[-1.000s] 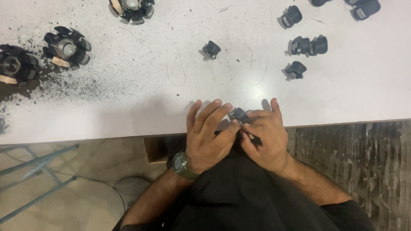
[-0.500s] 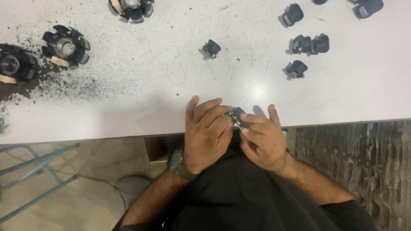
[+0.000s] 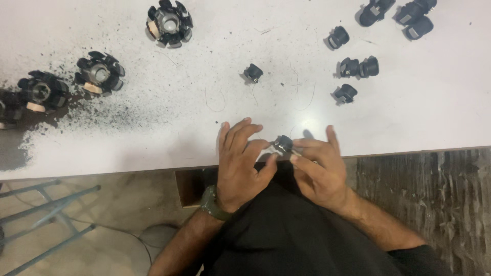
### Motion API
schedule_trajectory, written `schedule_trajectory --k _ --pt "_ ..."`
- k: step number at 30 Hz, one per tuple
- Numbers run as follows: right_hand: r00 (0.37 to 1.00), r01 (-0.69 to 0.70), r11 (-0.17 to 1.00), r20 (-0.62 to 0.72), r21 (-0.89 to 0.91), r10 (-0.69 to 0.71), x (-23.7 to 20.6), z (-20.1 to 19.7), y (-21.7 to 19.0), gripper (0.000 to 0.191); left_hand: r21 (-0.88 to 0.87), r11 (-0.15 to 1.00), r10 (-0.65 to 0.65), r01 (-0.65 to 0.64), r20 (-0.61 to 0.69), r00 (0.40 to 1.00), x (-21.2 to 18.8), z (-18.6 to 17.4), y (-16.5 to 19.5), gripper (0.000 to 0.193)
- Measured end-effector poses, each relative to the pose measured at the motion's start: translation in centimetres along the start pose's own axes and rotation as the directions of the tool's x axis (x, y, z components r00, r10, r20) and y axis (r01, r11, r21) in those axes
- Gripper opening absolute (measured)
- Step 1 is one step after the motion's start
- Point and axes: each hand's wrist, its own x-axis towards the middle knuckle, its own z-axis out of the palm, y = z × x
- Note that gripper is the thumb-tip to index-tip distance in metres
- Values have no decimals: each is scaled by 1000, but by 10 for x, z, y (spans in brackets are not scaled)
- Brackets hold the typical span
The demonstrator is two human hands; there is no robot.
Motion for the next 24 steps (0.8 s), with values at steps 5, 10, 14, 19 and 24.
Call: schedule_trajectory --k 5,10,14,19,24 --pt "990 -124 977 48 -175 134 12 -9 10 40 -1 999 33 -33 15 999 6 -1 -3 29" --pt "979 -166 965 83 -202 186 13 1 11 39 21 995 101 -101 -9 995 4 5 -8 18" --pt "978 -185 965 60 -188 199 11 4 13 36 82 978 194 -191 -31 981 2 2 -12 17" --pt "982 -155 974 82 -168 171 12 1 14 37 129 946 301 -298 2 954 5 2 -5 17" --pt "977 -74 985 188 -158 103 12 -4 12 40 -121 993 -5 8 30 1000 10 0 4 14"
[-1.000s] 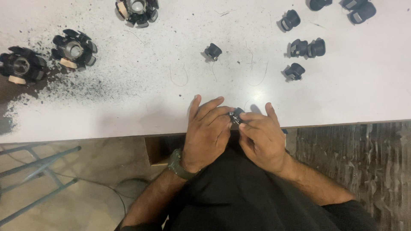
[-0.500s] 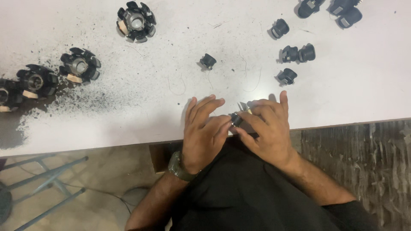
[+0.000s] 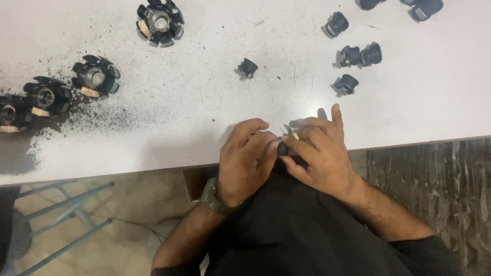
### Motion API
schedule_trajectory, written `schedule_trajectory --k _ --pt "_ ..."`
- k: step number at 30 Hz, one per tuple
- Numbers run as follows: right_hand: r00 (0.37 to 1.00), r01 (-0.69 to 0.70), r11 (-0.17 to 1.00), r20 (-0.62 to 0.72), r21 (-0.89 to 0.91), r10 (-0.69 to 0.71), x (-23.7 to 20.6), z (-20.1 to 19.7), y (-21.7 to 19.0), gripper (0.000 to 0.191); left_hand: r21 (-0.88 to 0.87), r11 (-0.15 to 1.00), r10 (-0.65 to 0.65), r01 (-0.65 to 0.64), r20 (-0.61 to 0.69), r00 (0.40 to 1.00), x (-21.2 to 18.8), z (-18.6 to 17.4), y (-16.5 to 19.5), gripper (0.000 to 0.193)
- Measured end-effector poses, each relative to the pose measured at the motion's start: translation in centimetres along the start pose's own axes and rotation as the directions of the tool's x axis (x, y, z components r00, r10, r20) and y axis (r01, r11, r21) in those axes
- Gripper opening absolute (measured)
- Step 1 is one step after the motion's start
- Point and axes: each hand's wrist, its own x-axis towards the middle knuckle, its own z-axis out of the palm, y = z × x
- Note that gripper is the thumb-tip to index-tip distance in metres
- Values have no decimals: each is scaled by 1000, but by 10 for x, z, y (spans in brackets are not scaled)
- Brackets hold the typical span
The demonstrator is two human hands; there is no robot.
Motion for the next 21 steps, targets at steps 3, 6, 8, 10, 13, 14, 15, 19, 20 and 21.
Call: schedule_trajectory --k 3,6,8,10,13,14,15,19,20,21 --pt "998 -37 999 -46 29 39 0 1 1 39 -47 985 -166 169 50 985 2 -8 0 10" --pt "996 -59 998 -64 34 61 -1 3 2 36 94 988 -127 124 34 991 2 -16 0 13" --pt "996 -57 998 -63 28 59 -2 3 2 35 145 988 -42 42 -5 999 1 -20 2 22" --pt "996 -52 999 -65 15 53 -2 2 4 35 152 986 63 -64 9 998 3 -21 3 29" --pt "997 -47 999 -62 11 48 -1 2 4 37 80 980 176 -183 86 981 6 -19 5 31" --pt "997 -50 999 -64 15 51 0 2 3 37 52 981 182 -188 101 978 8 -17 5 29" --pt "996 -54 998 -69 17 55 0 2 3 37 22 981 190 -194 116 975 10 -14 5 27" --pt "999 -37 999 -39 -3 37 0 2 1 39 -44 998 43 -36 158 986 15 -6 3 13" --pt "998 -35 999 -45 -8 35 0 2 1 39 -61 998 11 -1 166 986 16 -6 2 12" --pt "998 -31 999 -49 -11 30 0 1 1 39 -77 996 -24 38 172 985 15 -6 2 11"
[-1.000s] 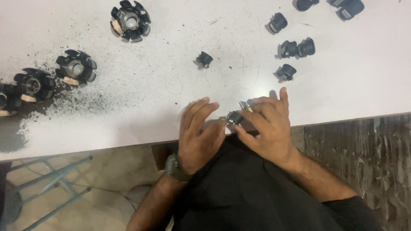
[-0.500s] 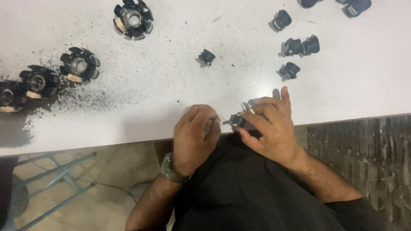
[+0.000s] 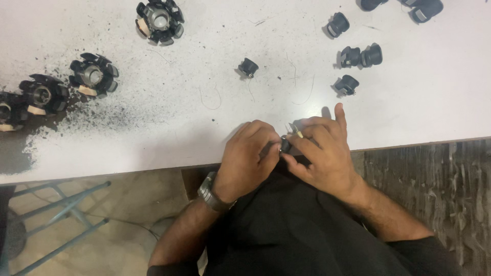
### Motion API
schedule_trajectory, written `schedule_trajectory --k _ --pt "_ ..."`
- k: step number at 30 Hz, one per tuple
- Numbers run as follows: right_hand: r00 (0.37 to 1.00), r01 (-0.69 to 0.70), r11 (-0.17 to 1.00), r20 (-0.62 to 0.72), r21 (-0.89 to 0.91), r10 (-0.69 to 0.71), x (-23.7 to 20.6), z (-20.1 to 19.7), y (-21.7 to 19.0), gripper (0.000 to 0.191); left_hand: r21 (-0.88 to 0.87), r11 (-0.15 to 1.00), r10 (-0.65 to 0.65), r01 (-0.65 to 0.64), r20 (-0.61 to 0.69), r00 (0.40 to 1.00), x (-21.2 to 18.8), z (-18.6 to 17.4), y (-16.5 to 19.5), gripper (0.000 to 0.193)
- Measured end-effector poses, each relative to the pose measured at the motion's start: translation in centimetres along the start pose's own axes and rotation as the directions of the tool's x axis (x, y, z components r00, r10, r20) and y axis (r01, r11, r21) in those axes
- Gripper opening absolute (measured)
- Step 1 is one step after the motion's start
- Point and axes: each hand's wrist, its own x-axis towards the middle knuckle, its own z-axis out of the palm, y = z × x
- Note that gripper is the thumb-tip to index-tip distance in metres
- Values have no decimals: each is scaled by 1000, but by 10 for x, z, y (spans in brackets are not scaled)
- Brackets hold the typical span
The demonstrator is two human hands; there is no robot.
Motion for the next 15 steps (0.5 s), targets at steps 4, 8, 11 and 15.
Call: schedule_trajectory --k 4,8,11,15 --pt "1000 -15 1000 -7 20 15 1 0 2 36 17 999 49 -48 -59 997 -4 -2 0 11" --pt "999 -37 998 17 43 36 -1 0 0 37 46 997 65 -60 -94 993 -11 0 4 13" --pt "999 -45 998 18 54 44 -1 0 -1 37 16 1000 24 -23 -103 994 -16 1 5 12" --pt "998 -57 997 20 46 57 0 -1 -2 37 -20 999 -45 43 -96 994 -19 2 6 9"
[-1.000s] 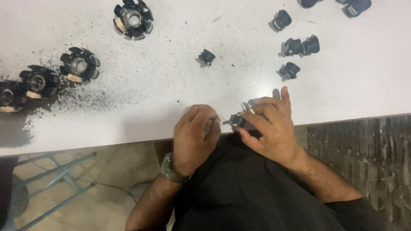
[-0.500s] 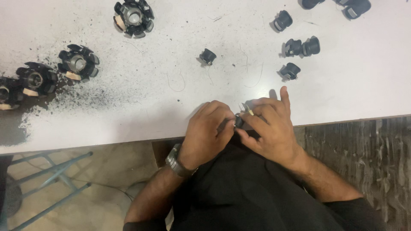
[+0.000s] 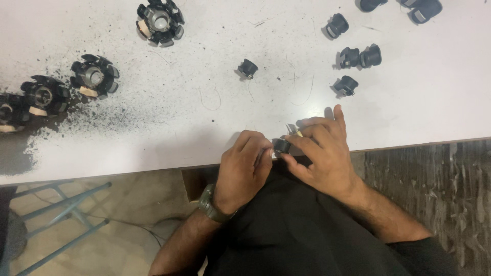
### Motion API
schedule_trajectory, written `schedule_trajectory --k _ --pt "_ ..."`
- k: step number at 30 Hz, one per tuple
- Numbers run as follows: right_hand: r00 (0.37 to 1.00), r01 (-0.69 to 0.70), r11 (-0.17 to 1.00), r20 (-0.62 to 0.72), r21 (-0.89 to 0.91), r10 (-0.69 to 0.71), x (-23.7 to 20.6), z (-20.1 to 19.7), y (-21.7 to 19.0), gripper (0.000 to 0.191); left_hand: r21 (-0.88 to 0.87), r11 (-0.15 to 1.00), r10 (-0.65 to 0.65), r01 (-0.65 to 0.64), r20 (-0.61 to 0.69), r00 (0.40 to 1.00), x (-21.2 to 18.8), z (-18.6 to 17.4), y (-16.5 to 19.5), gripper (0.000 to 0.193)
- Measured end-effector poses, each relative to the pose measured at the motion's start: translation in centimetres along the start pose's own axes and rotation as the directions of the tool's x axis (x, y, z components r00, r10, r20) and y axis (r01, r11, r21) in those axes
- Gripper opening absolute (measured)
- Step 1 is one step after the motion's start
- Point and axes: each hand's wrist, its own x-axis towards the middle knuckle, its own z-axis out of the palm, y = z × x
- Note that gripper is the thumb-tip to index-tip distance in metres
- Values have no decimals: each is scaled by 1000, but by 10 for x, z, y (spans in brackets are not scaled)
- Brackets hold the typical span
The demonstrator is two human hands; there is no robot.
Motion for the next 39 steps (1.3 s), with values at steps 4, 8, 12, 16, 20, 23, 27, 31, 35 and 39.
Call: schedule_trajectory --k 4,8,12,16,20,23,27,31,35,39 --pt "999 -22 999 24 -30 23 -1 -3 -1 36 1 996 -87 87 30 996 -2 1 -1 7" --pt "1000 -29 999 9 -43 29 -4 -4 -3 33 -58 996 -61 61 1 998 -4 1 -2 8" --pt "999 -37 998 -8 -53 36 -6 -3 -5 30 -95 988 -119 120 25 993 -6 3 -5 9" --pt "997 -74 995 -18 -65 73 -7 -5 -6 33 -78 992 -98 99 8 995 -5 8 -6 9" --pt "992 -89 994 -100 -70 82 -15 -10 -8 31 -59 995 -84 82 -26 996 -1 15 -2 12" --pt "969 -48 998 -242 37 55 -24 -9 -7 23 -71 993 -93 90 -37 995 -1 13 1 14" --pt "949 69 959 -315 276 23 -33 2 -9 26 80 997 -21 24 -41 999 0 6 2 28" --pt "963 49 959 -267 278 28 -35 13 -14 29 183 973 160 -139 -105 982 3 8 0 27" --pt "973 24 971 -230 239 32 -33 15 -17 29 158 979 139 -125 -76 987 4 15 -2 21" --pt "977 11 981 -212 193 31 -33 14 -17 29 105 991 95 -88 -59 994 3 18 -4 14"
